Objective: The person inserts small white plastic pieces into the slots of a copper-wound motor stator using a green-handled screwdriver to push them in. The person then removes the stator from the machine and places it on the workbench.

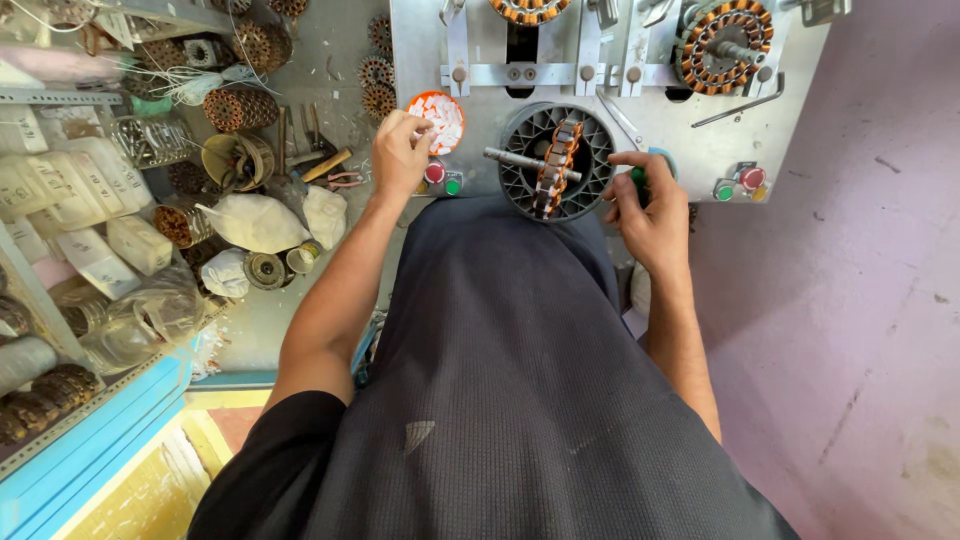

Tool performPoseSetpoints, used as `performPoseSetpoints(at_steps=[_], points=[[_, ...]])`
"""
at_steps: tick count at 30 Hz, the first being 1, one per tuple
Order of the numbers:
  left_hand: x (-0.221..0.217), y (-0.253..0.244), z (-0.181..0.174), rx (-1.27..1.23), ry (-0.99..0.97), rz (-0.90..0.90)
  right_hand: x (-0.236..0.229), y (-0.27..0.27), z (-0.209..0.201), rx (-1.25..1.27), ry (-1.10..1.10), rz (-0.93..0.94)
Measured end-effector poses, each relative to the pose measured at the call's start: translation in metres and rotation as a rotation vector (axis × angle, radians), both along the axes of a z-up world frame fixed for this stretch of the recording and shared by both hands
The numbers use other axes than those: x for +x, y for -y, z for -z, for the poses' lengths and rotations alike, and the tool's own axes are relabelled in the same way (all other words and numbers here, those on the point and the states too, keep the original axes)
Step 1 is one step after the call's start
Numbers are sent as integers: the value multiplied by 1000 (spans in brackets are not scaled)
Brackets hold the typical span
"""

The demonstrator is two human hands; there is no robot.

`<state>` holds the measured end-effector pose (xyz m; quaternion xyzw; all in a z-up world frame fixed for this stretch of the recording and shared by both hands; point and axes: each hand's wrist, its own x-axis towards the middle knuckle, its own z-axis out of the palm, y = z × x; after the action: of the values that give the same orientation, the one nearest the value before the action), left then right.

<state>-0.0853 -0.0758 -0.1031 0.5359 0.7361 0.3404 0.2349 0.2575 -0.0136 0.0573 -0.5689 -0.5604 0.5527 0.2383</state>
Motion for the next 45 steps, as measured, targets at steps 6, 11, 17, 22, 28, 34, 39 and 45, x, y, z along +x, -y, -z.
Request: performPoseSetpoints(at_steps=[6, 11, 17, 22, 28, 34, 39, 45], points=[[8, -7, -38, -52, 93, -104, 8, -4, -5, -38, -176, 5], [36, -10, -114, 34, 210, -91, -2, -4, -35, 35, -145, -139], [76, -14, -212, 305, 161, 401, -43, -3, -77, 317, -97, -261], [75, -26, -227, 341, 274, 508, -67, 6, -85, 360, -24, -147], [35, -32, -216, 310, 444, 589, -110, 33, -91, 566, 84, 44], [3, -31, -203, 221, 653, 737, -153, 62, -96, 624, 241, 99], [-7, -32, -203, 202, 656, 896, -169, 75, -96, 596, 264, 112], [22, -28, -189, 191, 607, 827, -142, 67, -75, 569, 279, 3]])
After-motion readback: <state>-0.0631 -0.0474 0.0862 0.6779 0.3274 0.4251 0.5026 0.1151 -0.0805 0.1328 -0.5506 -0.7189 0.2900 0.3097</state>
